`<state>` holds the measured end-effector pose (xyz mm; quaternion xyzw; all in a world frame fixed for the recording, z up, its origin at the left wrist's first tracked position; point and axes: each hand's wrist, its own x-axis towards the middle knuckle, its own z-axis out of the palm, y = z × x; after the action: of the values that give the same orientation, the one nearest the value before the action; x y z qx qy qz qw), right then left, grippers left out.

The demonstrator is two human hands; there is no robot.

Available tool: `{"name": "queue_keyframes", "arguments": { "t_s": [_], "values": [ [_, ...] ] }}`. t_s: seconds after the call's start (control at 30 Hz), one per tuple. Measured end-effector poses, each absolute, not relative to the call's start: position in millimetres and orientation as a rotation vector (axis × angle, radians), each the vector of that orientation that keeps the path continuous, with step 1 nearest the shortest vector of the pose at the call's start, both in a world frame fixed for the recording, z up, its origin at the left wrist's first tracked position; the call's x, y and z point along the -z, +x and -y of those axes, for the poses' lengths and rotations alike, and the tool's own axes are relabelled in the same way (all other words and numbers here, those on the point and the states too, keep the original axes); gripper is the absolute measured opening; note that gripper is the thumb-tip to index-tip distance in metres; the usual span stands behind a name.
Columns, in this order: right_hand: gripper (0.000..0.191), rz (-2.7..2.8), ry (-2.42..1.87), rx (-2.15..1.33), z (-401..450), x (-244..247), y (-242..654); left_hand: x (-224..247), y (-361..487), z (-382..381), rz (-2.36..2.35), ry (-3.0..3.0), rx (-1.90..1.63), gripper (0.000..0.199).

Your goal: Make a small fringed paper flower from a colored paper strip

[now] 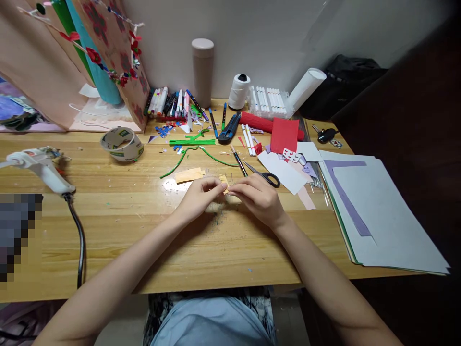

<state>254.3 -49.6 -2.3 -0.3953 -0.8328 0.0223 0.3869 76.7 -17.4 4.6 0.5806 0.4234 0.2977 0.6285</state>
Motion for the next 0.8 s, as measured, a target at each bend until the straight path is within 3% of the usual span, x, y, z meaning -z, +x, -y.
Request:
{"name": "queue_keyframes", "arguments": {
  "t_s": [0.6,0.8],
  "values": [
    [0.007,1.914,-1.159,-0.441,50.5,-1.8,252.0,-6.4,68.8,16.4,-0.858,1.966,-0.777,0.023],
    [0.011,1.601,-1.261,-0.766,48.3,-1.1,250.2,-5.4,70.1,16.4,-0.803,1.960,-0.898,0.020]
  ]
}}
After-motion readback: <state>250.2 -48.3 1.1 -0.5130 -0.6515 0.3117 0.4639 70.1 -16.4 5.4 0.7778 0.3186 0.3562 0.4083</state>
